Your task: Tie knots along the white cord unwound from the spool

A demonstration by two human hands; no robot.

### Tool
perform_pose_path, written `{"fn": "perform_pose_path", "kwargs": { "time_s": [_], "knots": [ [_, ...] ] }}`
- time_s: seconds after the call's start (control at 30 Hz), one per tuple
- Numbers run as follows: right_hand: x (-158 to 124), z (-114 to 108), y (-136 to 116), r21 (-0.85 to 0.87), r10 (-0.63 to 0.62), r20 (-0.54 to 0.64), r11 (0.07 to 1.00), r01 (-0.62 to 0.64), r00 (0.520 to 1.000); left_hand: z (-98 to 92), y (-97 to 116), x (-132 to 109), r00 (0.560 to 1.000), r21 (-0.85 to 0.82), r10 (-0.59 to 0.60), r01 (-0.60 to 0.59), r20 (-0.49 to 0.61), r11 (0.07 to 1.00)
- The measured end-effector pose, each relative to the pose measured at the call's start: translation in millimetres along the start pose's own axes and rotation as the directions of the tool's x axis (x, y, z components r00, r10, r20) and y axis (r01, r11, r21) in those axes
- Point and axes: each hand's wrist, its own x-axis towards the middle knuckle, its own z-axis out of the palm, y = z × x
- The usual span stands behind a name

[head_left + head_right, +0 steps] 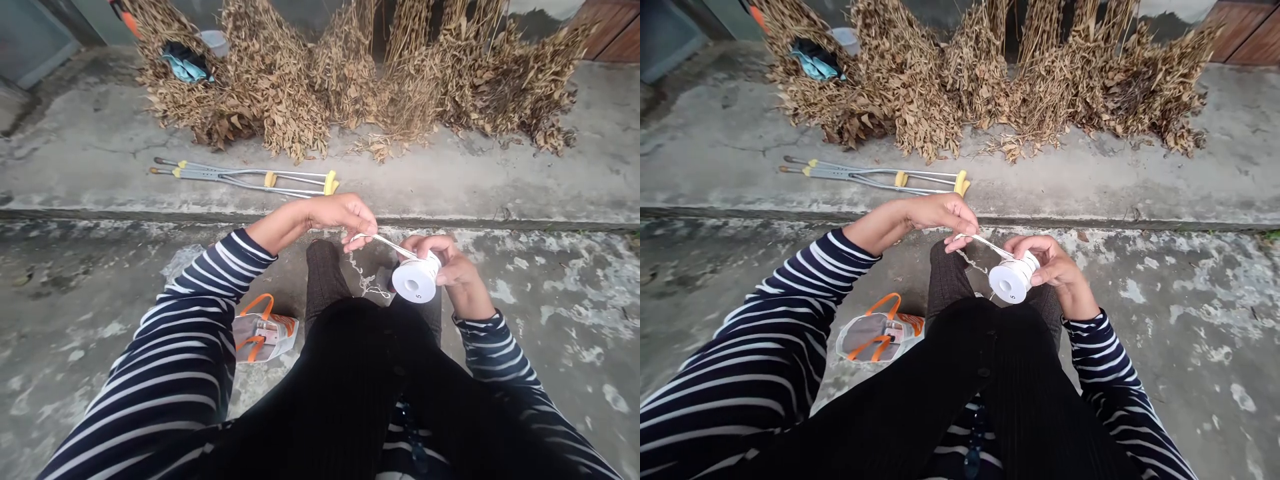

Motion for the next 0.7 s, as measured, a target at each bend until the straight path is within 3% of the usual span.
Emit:
{"fn": "perform_pose_path", "kwargs": {
  "time_s": [0.1,0.2,0.23,0.3,0.4,0.53,0.7],
  "knots": [
    [2,3,0,0.034,0.043,-0.088,0.999,-0.040,0.995,-0.4,-19,14,0.997,-0.052,-0.054,0.057,0.056,0.997],
    [3,4,5,0.061,0.089,-0.153,0.995,-0.080,0.984,12.1,-40,33,0.992,0.012,-0.075,0.074,0.105,0.997],
    [3,4,7,0.073,0.095,-0.177,0.994,-0.084,0.980,18.5,-45,39,0.997,0.040,-0.046,0.044,0.062,0.998],
    [1,2,11,0.088,0.102,-0.249,0.993,-0.083,0.963,33.2,-51,47,0.989,0.056,0.058,-0.051,-0.135,0.997],
    [-3,-2,12,0.065,0.102,-0.336,0.994,-0.084,0.936,54.9,-53,48,0.909,-0.056,0.124,-0.159,-0.398,0.986],
    [-6,-5,7,0.055,0.094,-0.381,0.995,-0.079,0.920,74.8,-56,38,0.901,-0.300,0.069,-0.213,-0.428,0.930],
    [-2,-2,11,0.141,0.158,-0.471,0.985,-0.102,0.868,78.2,-58,28,0.892,-0.363,0.009,-0.193,-0.451,0.912]
  ]
}}
